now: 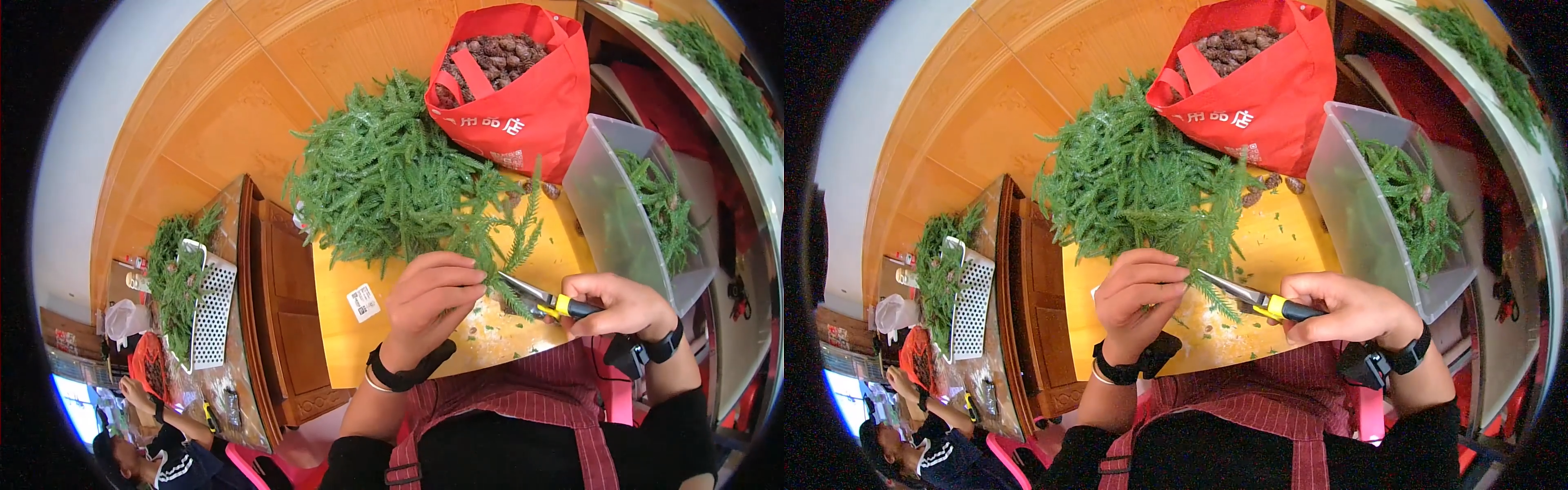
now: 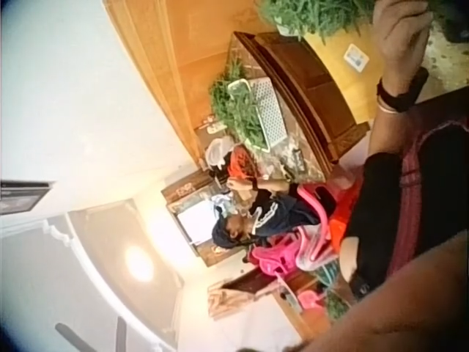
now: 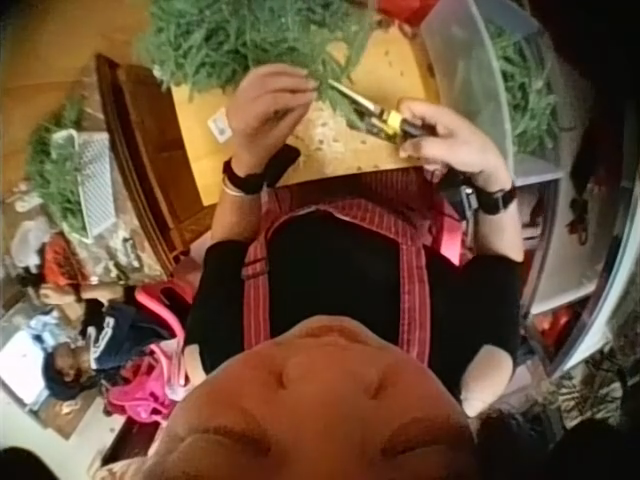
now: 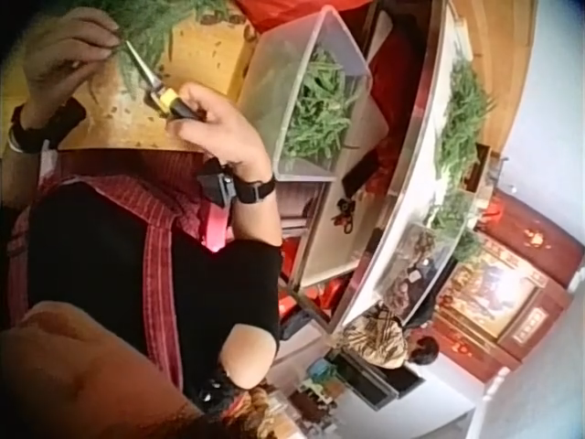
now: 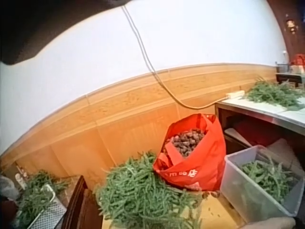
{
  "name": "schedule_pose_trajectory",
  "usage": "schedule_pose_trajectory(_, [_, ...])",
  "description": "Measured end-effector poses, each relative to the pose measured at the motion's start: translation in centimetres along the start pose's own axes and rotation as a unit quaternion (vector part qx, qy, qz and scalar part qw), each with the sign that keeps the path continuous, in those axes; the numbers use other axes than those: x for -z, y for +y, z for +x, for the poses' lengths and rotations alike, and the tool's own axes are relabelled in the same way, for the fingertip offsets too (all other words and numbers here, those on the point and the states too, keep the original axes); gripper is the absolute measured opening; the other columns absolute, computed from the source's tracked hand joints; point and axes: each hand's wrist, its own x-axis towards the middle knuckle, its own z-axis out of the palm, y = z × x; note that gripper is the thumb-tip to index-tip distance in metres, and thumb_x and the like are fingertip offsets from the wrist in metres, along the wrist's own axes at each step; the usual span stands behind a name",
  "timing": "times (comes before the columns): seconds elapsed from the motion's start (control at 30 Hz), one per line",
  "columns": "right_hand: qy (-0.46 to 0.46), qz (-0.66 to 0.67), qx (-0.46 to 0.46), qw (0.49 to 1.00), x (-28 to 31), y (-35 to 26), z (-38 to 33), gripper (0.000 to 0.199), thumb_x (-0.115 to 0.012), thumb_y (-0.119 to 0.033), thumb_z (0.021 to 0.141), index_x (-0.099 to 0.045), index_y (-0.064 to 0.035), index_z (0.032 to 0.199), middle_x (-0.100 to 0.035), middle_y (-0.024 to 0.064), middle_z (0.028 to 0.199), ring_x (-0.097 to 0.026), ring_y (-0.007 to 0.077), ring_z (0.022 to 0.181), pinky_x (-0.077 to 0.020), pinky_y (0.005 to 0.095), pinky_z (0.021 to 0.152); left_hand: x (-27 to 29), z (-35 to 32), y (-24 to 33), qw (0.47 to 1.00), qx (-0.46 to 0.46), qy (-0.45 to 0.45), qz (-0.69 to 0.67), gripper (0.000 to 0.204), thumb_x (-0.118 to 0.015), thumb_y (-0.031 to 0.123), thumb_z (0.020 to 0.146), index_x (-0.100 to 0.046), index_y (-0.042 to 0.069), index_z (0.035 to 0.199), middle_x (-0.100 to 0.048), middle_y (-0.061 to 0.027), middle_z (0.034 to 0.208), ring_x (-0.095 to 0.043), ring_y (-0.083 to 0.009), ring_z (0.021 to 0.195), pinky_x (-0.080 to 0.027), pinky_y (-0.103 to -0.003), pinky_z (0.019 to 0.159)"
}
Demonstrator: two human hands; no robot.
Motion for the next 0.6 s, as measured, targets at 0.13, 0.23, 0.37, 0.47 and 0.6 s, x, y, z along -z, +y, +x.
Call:
schedule_pose_trajectory(0.13, [-0.027,0.03,-0.022,0.999,0.3,0.7,0.3,0.019,-0.062,-0.008,0.076,-0.043,-0.0059,0.074,-0.042,-0.0052,0.064,-0.038,0.0031,0.059,-0.0305,0.0211,0.052,-0.2,-0.1,0.0,1.0,-0.004,0.013,0.021,0.019,-0.069,-0.007,0.061,-0.062,0.006,0.074,-0.065,-0.0075,0.082,-0.06,-0.0248,0.08,-0.048,-0.031,0.069])
schedule_pose_trajectory(0.23, [-0.026,0.03,-0.025,0.999,0.0,0.5,0.4,0.019,-0.061,-0.007,0.076,-0.043,-0.0063,0.073,-0.041,-0.0054,0.063,-0.037,0.0031,0.059,-0.0299,0.0213,0.052,-0.3,-0.1,-0.1,0.999,-0.01,0.023,0.028,0.019,-0.068,-0.007,0.061,-0.062,0.005,0.074,-0.064,-0.0078,0.081,-0.06,-0.0248,0.08,-0.048,-0.031,0.069])
schedule_pose_trajectory(0.37, [0.002,-0.022,-0.009,1.0,0.0,0.8,0.3,0.019,-0.063,-0.003,0.073,-0.044,-0.0057,0.075,-0.045,-0.0046,0.067,-0.04,0.0035,0.062,-0.032,0.0213,0.054,-1.1,-0.4,-0.2,0.999,-0.004,0.039,0.012,0.019,-0.067,-0.009,0.061,-0.062,0.004,0.075,-0.063,-0.0081,0.081,-0.06,-0.0249,0.079,-0.048,-0.031,0.066])
schedule_pose_trajectory(0.47, [0.032,-0.063,0.021,0.997,-0.3,1.4,0.3,0.02,-0.063,-0.004,0.074,-0.043,-0.0055,0.075,-0.041,-0.0052,0.066,-0.037,0.0034,0.061,-0.0303,0.022,0.053,-1.6,-0.4,0.4,0.997,0.055,0.052,0.012,0.022,-0.066,-0.01,0.063,-0.063,0.004,0.079,-0.059,-0.0069,0.079,-0.058,-0.024,0.077,-0.046,-0.03,0.063])
schedule_pose_trajectory(0.6, [0.029,-0.078,0.008,0.997,-0.5,0.4,0.4,0.017,-0.062,-0.004,0.074,-0.046,-0.0049,0.077,-0.042,-0.0045,0.066,-0.038,0.0036,0.061,-0.0311,0.0216,0.053,-1.8,-0.8,0.0,0.998,0.01,0.014,0.066,0.028,-0.064,-0.011,0.062,-0.065,0.007,0.083,-0.054,-0.0054,0.076,-0.056,-0.0226,0.074,-0.045,-0.029,0.061])
